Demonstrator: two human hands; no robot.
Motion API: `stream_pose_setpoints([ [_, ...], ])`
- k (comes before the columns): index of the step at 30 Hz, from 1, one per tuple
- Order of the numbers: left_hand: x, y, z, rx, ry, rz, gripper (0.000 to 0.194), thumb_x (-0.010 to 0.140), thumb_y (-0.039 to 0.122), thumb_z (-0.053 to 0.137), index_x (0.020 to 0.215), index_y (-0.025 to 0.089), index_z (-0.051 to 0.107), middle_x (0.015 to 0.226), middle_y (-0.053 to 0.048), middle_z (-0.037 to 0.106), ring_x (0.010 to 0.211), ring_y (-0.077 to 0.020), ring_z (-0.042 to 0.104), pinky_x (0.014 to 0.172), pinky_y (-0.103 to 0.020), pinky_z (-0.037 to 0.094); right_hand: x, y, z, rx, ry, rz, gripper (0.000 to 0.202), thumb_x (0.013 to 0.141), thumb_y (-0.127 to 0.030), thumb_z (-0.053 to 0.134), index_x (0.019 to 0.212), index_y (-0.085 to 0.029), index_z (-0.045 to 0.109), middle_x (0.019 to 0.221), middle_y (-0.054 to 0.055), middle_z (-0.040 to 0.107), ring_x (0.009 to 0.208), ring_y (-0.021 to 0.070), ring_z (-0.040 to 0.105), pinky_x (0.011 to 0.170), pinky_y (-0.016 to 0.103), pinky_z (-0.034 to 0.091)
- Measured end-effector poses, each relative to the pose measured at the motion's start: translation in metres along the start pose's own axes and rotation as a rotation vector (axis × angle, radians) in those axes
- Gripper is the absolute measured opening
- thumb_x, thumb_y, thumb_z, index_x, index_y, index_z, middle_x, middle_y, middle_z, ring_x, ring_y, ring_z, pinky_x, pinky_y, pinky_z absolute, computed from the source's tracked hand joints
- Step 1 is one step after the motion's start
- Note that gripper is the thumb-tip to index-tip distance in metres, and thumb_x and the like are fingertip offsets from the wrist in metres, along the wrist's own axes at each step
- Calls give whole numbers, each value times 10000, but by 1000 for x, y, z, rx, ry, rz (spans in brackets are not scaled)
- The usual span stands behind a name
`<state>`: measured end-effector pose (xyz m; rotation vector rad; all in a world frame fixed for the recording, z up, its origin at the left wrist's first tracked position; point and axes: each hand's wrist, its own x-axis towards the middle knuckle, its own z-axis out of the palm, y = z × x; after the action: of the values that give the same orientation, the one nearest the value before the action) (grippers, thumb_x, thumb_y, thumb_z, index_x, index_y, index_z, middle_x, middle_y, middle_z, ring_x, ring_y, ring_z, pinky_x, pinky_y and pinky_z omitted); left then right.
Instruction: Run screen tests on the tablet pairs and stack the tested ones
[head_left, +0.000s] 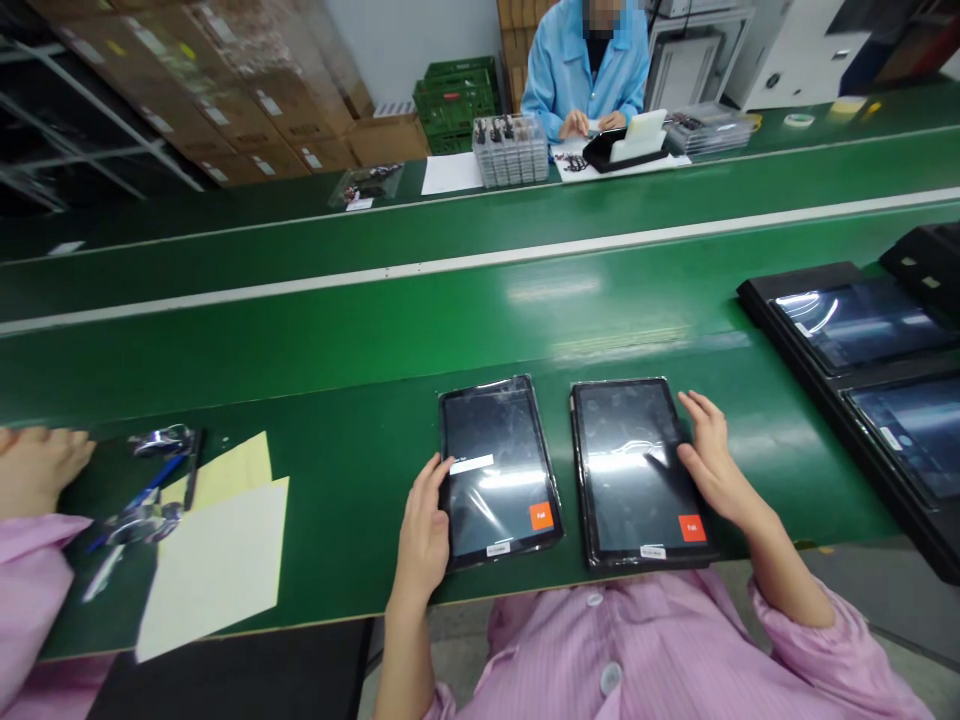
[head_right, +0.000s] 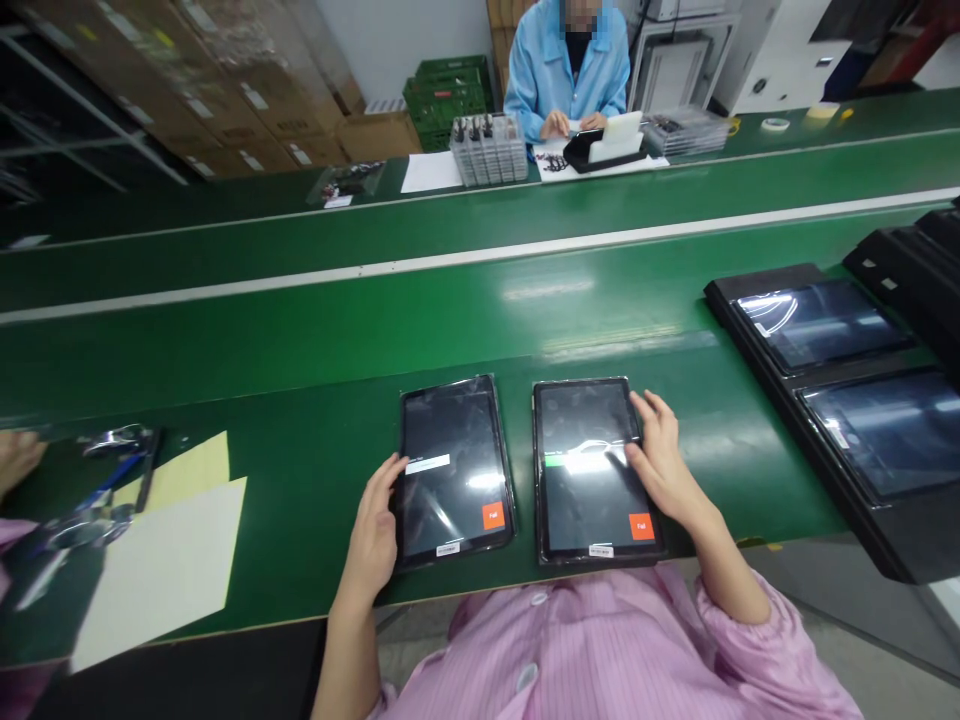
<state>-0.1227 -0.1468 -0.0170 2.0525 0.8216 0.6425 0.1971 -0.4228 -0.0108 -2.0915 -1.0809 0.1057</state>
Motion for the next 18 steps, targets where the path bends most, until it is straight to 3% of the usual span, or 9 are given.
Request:
stream_pose_setpoints([
  [3, 23, 11, -12, 19, 32, 19, 737, 944, 723, 243, 1518, 269, 334, 1528, -147, 391, 1335, -332, 464, 1087, -502, 395, 22, 30, 19, 331, 84, 204, 851, 924, -788, 154, 1552, -213, 178, 1514, 180, 294, 1397, 337, 340, 1133, 540, 333],
  [5, 51, 27, -18, 161, -51, 81, 651, 982, 650, 252, 1495, 267, 372, 1548, -132, 363, 1381, -324, 421, 1115, -508, 377, 44, 41, 29, 458, 67, 269, 884, 886, -837, 163, 1537, -242, 224, 1500, 149, 361, 1387, 318, 373, 1155, 492, 321],
  [7, 85, 46, -16, 351, -181, 155, 584, 998, 587, 301, 1457, 248, 427, 1606, -135, 248, 1399, -340, 403, 1111, -527, 390, 68, 45, 31, 518, -22, 275, 818, 886, -831, 210, 1507, -308, 311, 1453, 89, 457, 1366, 286, 413, 1163, 439, 324],
  [9, 115, 66, -2, 508, -288, 269, 586, 984, 551, 388, 1454, 204, 422, 1627, -183, 155, 1375, -378, 434, 1086, -557, 411, 92, 44, 28, 559, -114, 251, 757, 899, -809, 196, 1459, -348, 411, 1347, 56, 562, 1293, 267, 491, 1140, 416, 361],
  [12, 143, 85, 33, 662, -466, 446, 612, 963, 493, 489, 1490, 208, 363, 1633, -217, 125, 1402, -402, 400, 1123, -594, 345, 114, 40, 20, 584, -187, 157, 806, 906, -808, 135, 1335, -293, 582, 1201, 81, 639, 1169, 286, 567, 1114, 464, 381],
  [15, 146, 92, 62, 748, -533, 456, 709, 948, 479, 522, 1548, 234, 236, 1646, -224, 75, 1441, -438, 315, 1124, -660, 285, 116, 35, 14, 500, -213, -18, 800, 924, -803, 193, 1157, -242, 713, 1165, 105, 631, 1150, 304, 560, 1114, 488, 355],
  [18, 135, 88, 67, 800, -575, 484, 752, 944, 471, 511, 1575, 248, 169, 1653, -202, 85, 1456, -458, 263, 1127, -692, 234, 108, 29, 10, 347, -182, -130, 745, 961, -752, 239, 1102, -234, 756, 1173, 116, 587, 1129, 287, 555, 1073, 457, 390],
])
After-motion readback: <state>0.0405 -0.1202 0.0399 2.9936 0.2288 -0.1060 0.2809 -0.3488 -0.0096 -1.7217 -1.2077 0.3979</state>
